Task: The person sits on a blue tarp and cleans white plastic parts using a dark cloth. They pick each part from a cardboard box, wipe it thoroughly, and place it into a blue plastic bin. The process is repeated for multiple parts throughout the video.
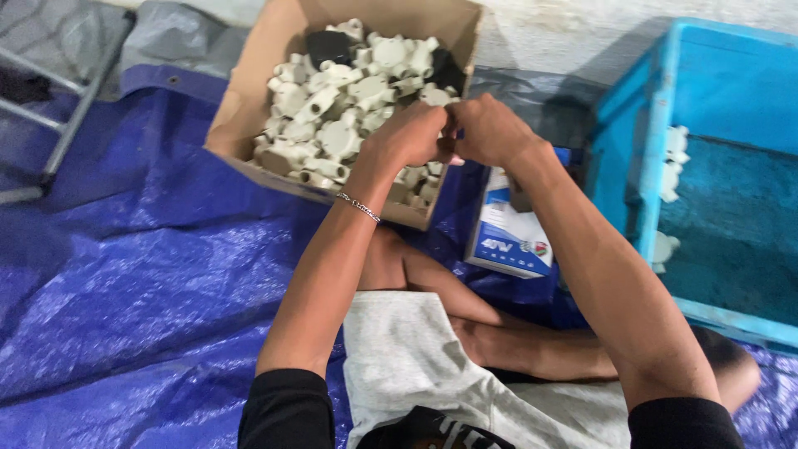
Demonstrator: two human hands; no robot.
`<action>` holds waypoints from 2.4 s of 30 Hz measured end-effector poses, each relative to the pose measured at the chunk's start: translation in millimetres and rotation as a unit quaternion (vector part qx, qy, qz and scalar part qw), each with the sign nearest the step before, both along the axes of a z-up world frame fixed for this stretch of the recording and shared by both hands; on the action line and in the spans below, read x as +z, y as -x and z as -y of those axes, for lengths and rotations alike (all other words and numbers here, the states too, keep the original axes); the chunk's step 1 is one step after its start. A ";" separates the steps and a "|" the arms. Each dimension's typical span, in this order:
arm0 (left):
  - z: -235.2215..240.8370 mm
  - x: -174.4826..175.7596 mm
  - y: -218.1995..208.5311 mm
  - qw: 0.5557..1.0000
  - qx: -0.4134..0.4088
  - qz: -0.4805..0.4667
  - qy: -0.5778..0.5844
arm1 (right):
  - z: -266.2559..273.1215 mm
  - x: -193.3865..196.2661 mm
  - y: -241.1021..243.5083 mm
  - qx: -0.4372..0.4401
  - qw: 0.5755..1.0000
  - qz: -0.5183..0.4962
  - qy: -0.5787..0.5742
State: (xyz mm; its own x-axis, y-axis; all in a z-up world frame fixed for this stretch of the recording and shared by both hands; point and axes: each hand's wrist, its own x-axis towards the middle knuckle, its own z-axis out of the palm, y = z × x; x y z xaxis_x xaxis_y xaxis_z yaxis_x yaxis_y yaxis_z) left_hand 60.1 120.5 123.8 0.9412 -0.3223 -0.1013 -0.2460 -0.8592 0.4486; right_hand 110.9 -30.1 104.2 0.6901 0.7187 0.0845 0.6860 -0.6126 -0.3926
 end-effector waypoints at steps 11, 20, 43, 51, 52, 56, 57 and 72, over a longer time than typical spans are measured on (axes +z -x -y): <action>-75.2 -124.3 -19.9 0.941 0.190 -0.186 -0.209 | -93.4 -61.9 7.0 0.070 0.980 -0.119 0.146; -81.5 -122.5 4.5 0.973 0.184 -0.106 -0.089 | -85.0 -38.2 3.2 0.078 0.961 -0.219 0.150; 100.4 -91.4 37.3 0.980 -0.095 -0.138 0.112 | 138.7 -40.7 41.8 -0.043 0.922 -0.364 0.124; 100.6 -111.4 41.5 0.988 -0.010 -0.108 0.110 | 151.3 -63.8 83.4 -0.226 0.965 -0.134 -0.009; 100.8 -116.4 38.4 0.988 -0.010 -0.110 0.109 | 151.1 -69.4 82.7 -0.227 0.964 -0.135 -0.009; 101.5 -130.1 28.7 0.986 0.016 -0.136 0.094 | 152.8 -91.9 83.1 -0.223 0.959 -0.150 -0.085; 100.5 -131.7 27.1 0.984 0.016 -0.146 0.100 | 152.8 -97.2 83.8 -0.224 0.956 -0.159 -0.103; 96.8 -87.5 56.3 0.997 -0.003 -0.061 0.040 | 147.9 -97.2 88.5 -0.270 0.956 -0.044 -0.110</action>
State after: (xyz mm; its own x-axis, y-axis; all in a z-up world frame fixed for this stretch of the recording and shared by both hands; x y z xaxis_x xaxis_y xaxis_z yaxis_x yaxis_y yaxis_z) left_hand 3.9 23.7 36.3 0.9211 -0.3402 -0.1894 -0.1908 -0.8184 0.5420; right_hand 22.4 -177.9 7.1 0.9668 0.2273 0.1164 0.2511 -0.7636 -0.5948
